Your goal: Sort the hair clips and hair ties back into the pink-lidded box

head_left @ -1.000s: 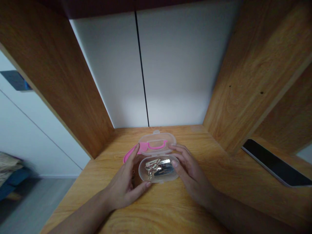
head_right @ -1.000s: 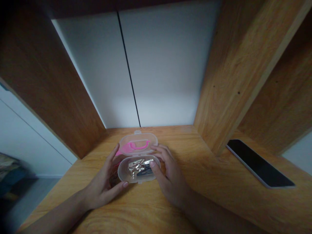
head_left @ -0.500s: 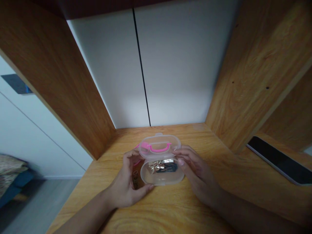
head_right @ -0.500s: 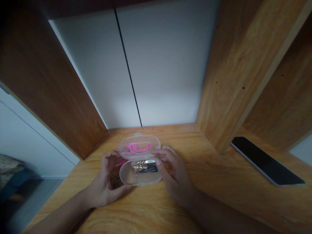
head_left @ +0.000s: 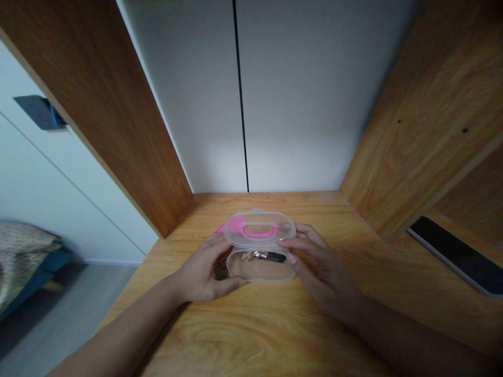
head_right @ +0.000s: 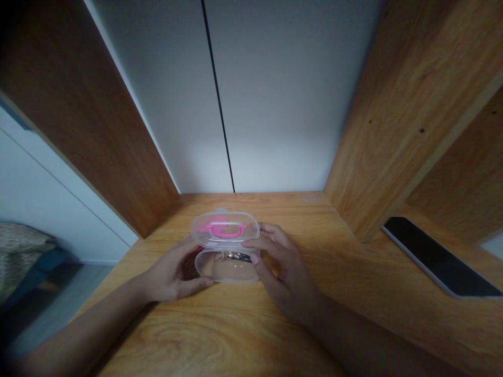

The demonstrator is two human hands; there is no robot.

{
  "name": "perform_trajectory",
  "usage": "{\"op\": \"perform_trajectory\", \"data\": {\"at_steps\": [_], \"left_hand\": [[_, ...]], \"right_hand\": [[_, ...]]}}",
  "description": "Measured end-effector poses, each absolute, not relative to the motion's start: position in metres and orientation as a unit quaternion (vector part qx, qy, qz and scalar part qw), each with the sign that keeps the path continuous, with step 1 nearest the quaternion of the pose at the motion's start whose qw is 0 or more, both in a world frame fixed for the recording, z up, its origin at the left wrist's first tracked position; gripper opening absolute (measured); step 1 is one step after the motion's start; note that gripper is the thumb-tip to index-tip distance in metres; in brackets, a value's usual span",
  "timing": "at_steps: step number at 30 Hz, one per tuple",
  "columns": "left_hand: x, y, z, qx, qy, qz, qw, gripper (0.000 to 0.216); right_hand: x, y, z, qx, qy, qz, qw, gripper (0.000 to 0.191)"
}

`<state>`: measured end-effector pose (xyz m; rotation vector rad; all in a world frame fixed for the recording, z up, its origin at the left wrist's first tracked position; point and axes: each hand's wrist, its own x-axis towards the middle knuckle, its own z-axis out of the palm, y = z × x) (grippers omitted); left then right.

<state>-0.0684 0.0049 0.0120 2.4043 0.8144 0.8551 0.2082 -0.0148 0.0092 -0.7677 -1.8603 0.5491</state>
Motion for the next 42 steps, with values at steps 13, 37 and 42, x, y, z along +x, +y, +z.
{"op": "perform_trajectory", "data": {"at_steps": [13,37,42], "left_hand": [[-0.064,0.007,-0.002,0.840,0.321,0.371,0.231,0.065],[-0.059,0.005,-0.004,0.853,0.326,0.375,0.161,0.077],[-0.059,0.006,-0.003,0.864,0.307,0.374,0.138,0.081]], "right_hand": [[0.207,-0.019,0.012,-0.257,-0.800,0.213,0.498,0.040],[0.207,-0.024,0.011,-0.242,-0.818,0.167,0.494,0.037],[0.208,-0.023,0.012,-0.225,-0.831,0.137,0.490,0.040]]}}
